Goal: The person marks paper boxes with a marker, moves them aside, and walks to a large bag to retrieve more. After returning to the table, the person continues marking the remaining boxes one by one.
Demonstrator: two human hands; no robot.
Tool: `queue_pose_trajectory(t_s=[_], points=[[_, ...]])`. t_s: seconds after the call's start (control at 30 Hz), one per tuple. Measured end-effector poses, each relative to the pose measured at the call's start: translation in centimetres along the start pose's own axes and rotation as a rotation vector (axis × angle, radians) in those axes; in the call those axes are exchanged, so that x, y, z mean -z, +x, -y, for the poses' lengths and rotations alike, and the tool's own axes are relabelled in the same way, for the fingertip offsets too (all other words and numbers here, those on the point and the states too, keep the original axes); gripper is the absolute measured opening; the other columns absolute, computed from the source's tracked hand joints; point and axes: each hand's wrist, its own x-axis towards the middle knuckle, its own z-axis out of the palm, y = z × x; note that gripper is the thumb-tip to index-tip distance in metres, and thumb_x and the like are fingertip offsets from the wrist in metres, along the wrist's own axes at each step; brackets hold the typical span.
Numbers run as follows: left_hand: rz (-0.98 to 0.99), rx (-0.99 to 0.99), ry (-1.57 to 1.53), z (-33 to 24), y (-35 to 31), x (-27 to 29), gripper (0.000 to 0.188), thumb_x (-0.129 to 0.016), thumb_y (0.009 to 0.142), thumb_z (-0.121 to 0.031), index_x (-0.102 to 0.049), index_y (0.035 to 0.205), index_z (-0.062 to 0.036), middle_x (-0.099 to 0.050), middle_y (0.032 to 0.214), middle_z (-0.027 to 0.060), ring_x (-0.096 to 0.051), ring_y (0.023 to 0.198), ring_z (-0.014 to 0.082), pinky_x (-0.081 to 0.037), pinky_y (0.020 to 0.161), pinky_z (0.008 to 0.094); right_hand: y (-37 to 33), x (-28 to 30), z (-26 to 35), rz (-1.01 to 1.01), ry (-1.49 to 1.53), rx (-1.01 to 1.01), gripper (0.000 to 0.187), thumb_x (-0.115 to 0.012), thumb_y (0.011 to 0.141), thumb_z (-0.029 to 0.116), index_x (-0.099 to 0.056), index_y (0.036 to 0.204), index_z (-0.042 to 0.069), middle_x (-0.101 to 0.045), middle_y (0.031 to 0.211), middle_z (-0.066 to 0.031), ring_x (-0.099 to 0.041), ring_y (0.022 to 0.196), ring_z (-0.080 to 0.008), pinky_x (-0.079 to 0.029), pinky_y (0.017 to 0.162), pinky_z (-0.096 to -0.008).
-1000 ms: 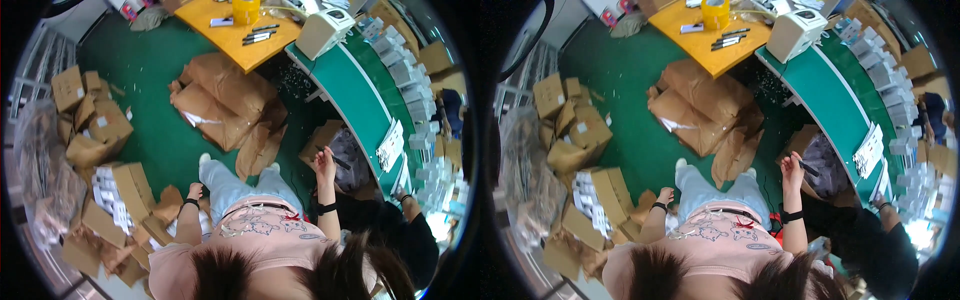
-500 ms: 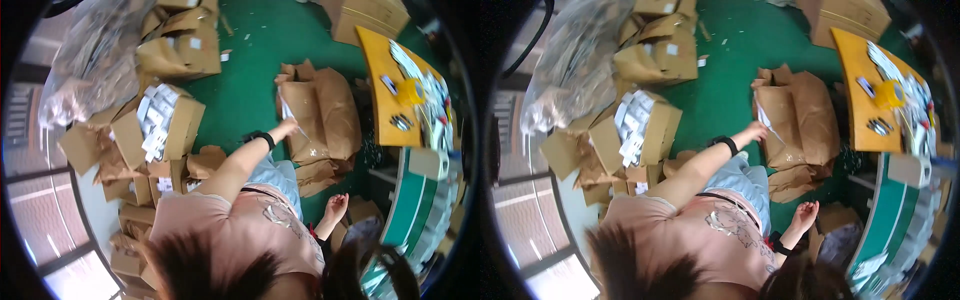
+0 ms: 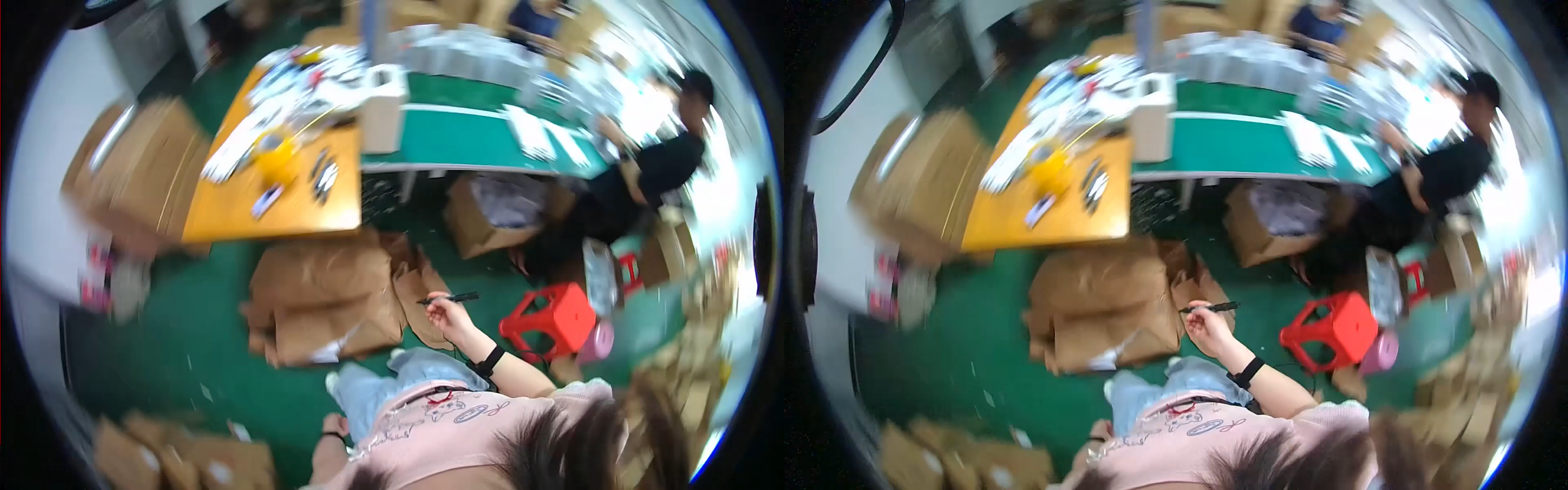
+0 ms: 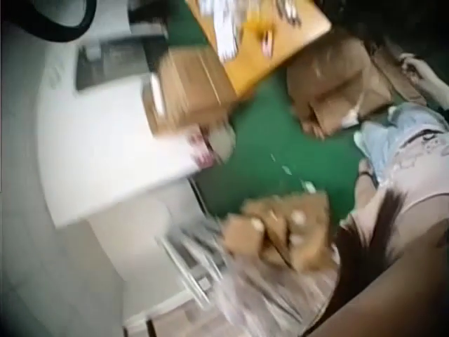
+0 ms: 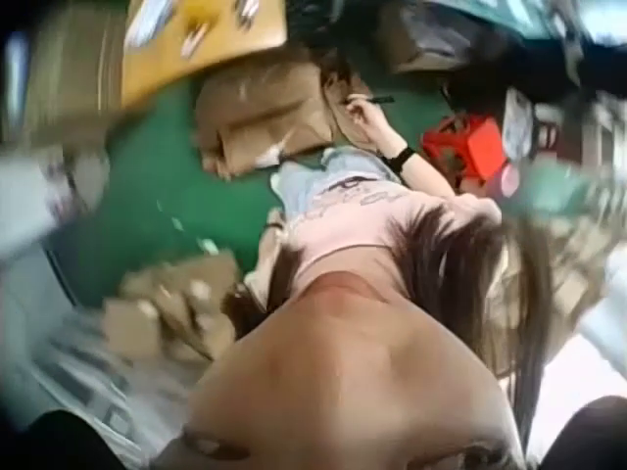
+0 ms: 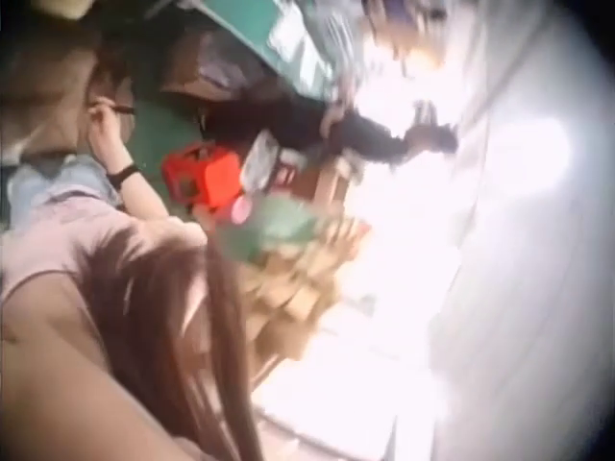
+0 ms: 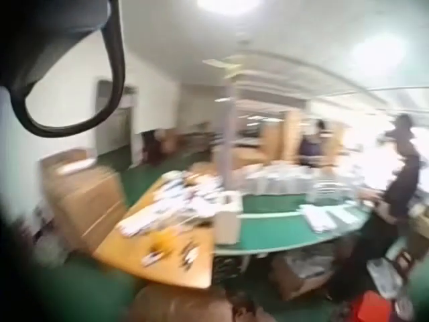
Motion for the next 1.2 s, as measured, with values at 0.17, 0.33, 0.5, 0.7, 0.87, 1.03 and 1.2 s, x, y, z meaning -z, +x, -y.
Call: queue_pose_trajectory(t_s=[0.17,0.33,0.5,0.7,0.87,1.03,1.2], points=[[-0.208,0.72,-0.926,1.4,8.8,11.9,0.006,-0.05,0.074,-0.013,-0.053,0.076,-0.0072,-0.056,0.064,0.0059,-0.05,0.046,0.0156,-0.042,0.041,0.0332,-3.2,0.0,-4.9,-0.19,0.245,0.213,0.018,-0.047,0.079,0.003,-0.051,0.095,0.008,-0.055,0.067,-0.0061,-0.055,0.063,-0.0157,-0.046,0.056,-0.0284],[0.102,0.347,-0.575,-4.5,10.0,25.5,0.011,-0.057,0.075,-0.018,-0.053,0.078,-0.008,-0.055,0.061,0.0077,-0.047,0.04,0.0165,-0.035,0.035,0.0277,-7.3,-0.6,-12.8,-0.34,0.566,0.312,0.018,-0.047,0.077,0.004,-0.052,0.093,0.009,-0.055,0.067,-0.006,-0.054,0.063,-0.0182,-0.044,0.056,-0.0292],[0.594,0.625,0.231,-5.4,12.6,31.1,0.016,-0.061,0.075,-0.022,-0.051,0.073,-0.0095,-0.051,0.053,0.0084,-0.046,0.038,0.0171,-0.033,0.033,0.026,-12.2,-4.0,-18.5,-0.326,0.525,0.347,0.017,-0.049,0.077,0.006,-0.05,0.093,0.011,-0.056,0.067,-0.0051,-0.056,0.062,-0.0163,-0.044,0.054,-0.0277],[0.785,0.743,0.382,-4.1,17.5,28.6,0.069,-0.06,0.076,-0.016,-0.018,0.13,-0.0247,-0.047,0.057,0.0019,-0.046,0.045,0.0136,-0.04,0.042,0.0267,-17.1,-4.6,-22.4,-0.517,0.638,0.434,0.014,-0.046,0.079,0.009,-0.05,0.093,0.011,-0.056,0.069,-0.0048,-0.056,0.063,-0.0156,-0.045,0.054,-0.0264],[0.645,0.329,0.441,-8.9,15.7,23.3,0.049,-0.054,0.079,-0.018,-0.035,0.123,-0.012,-0.057,0.074,0.005,-0.054,0.059,0.0151,-0.044,0.05,0.029,-19.4,-4.9,-25.8,-0.628,0.718,0.49,0.014,-0.05,0.08,0.017,-0.052,0.092,0.012,-0.056,0.07,-0.0046,-0.055,0.066,-0.0146,-0.044,0.06,-0.0252],[0.573,0.072,0.267,-8.3,16.1,19.1,0.042,-0.05,0.08,-0.017,-0.039,0.12,-0.0086,-0.059,0.082,0.0075,-0.057,0.069,0.017,-0.045,0.055,0.0289,-22.2,-3.4,-26.7,-0.717,0.749,0.544,0.016,-0.051,0.08,0.023,-0.052,0.092,0.012,-0.055,0.07,-0.0041,-0.055,0.066,-0.0133,-0.043,0.061,-0.0251],[0.677,0.13,0.257,-7.6,13.2,15.9,0.033,-0.048,0.08,-0.015,-0.043,0.113,-0.0076,-0.059,0.085,0.0094,-0.058,0.07,0.0196,-0.045,0.055,0.032,-24.9,0.2,-27.7,-0.923,0.908,0.592,0.028,-0.05,0.082,0.027,-0.052,0.109,0.019,-0.048,0.064,0.001,-0.046,0.058,-0.0093,-0.038,0.053,-0.0232]])
